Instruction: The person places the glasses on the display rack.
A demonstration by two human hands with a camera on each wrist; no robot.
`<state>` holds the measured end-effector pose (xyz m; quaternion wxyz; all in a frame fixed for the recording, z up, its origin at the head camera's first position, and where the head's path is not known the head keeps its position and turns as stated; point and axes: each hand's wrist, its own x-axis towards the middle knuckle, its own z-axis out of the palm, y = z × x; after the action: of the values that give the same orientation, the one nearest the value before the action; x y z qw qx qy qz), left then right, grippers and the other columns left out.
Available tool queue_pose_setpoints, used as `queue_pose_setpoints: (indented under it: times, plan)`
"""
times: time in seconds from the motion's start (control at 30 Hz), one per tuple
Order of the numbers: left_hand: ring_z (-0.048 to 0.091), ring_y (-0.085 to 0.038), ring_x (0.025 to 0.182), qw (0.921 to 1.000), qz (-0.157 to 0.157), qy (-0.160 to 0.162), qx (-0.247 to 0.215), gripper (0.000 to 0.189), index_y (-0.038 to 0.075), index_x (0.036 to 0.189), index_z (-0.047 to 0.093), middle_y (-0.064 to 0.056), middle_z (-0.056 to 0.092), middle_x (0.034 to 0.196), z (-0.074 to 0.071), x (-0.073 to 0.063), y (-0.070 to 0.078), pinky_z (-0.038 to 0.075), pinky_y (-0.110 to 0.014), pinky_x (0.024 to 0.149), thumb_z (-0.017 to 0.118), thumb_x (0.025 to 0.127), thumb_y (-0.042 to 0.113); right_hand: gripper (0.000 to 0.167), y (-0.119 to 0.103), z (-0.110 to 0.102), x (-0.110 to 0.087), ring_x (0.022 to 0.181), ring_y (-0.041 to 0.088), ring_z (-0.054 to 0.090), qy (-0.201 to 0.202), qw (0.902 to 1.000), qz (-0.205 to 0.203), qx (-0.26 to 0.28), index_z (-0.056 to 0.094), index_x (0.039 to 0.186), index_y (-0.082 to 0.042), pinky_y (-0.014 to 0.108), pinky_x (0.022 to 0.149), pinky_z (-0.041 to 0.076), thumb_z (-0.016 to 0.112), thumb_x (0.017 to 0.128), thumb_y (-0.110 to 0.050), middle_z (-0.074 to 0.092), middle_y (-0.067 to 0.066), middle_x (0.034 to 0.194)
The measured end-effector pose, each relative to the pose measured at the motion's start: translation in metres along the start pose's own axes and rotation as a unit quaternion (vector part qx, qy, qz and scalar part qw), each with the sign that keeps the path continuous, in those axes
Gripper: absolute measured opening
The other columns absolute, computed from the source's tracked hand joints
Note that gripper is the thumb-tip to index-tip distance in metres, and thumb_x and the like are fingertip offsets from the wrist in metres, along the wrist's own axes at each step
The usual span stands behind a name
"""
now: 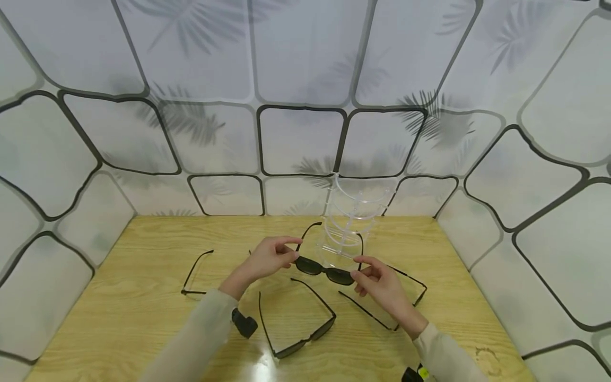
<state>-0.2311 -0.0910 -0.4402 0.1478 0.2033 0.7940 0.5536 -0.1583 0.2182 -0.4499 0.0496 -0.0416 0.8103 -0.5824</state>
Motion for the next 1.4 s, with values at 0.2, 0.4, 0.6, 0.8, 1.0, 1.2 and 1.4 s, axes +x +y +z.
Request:
queue_pose_setpoints:
  times: [0.2,0.4,0.6,0.8,1.0,1.2,1.4]
  plan:
    - [0.074,-0.043,0.103,0.9999,0.006,0.015,0.002,0.041,0.001,0.146,0.061,-0.022,0.076,0.113,0.004,0.007,0.002,0.063,-0.051,0.090,0.063,0.106,0.010,0.046,0.000,-0.003,0.005,0.074,0.023,0.073,0.009,1.0000,-0.001,-0.002,0.058,0.144,-0.002,0.034,0.071,0.063,0.071,0.103,-0.019,0.073,0.024,0.102]
    - [0.071,-0.048,0.107,0.9992,0.003,0.040,0.006,0.038,0.003,0.143,0.064,-0.021,0.076,0.107,0.010,0.013,0.002,0.063,-0.052,0.089,0.063,0.106,0.008,0.045,0.002,-0.005,0.011,0.073,0.022,0.073,0.019,0.9998,0.000,-0.007,0.059,0.142,-0.002,0.036,0.071,0.064,0.071,0.102,-0.018,0.073,0.025,0.102]
    - [0.073,-0.040,0.105,0.9967,-0.007,0.081,0.005,0.034,0.005,0.138,0.069,-0.020,0.077,0.108,0.019,0.022,0.002,0.064,-0.045,0.084,0.063,0.105,0.007,0.044,0.005,-0.009,0.017,0.074,0.024,0.073,0.029,0.9994,0.007,-0.016,0.059,0.143,-0.003,0.039,0.072,0.064,0.071,0.103,-0.018,0.073,0.024,0.103]
    - [0.074,-0.032,0.099,0.9932,-0.006,0.116,0.009,0.031,0.006,0.134,0.072,-0.020,0.078,0.112,0.028,0.031,0.003,0.061,-0.033,0.074,0.063,0.104,0.006,0.044,0.008,-0.012,0.023,0.074,0.025,0.073,0.040,0.9989,0.006,-0.024,0.059,0.143,-0.003,0.035,0.070,0.064,0.071,0.103,-0.017,0.073,0.025,0.102]
    - [0.074,-0.034,0.104,0.9914,-0.017,0.129,0.002,0.032,0.008,0.135,0.072,-0.020,0.076,0.120,0.032,0.038,0.002,0.061,-0.034,0.075,0.061,0.105,0.007,0.044,0.009,-0.015,0.030,0.075,0.028,0.074,0.046,0.9983,0.012,-0.032,0.060,0.143,-0.003,0.039,0.072,0.064,0.070,0.103,-0.018,0.074,0.026,0.103]
    - [0.073,-0.041,0.106,0.9884,-0.023,0.149,-0.015,0.031,0.008,0.133,0.073,-0.022,0.076,0.120,0.036,0.045,0.000,0.059,-0.032,0.073,0.061,0.105,0.007,0.044,0.011,-0.017,0.036,0.075,0.026,0.074,0.049,0.9983,0.019,-0.025,0.060,0.143,-0.004,0.038,0.072,0.064,0.070,0.103,-0.018,0.074,0.026,0.103]
    - [0.073,-0.039,0.105,0.9854,-0.031,0.166,-0.020,0.029,0.008,0.131,0.074,-0.021,0.075,0.122,0.041,0.052,-0.004,0.058,-0.029,0.070,0.061,0.105,0.008,0.047,0.014,-0.019,0.040,0.072,0.023,0.074,0.049,0.9985,0.017,-0.019,0.058,0.145,0.001,0.036,0.070,0.064,0.071,0.103,-0.017,0.075,0.022,0.100]
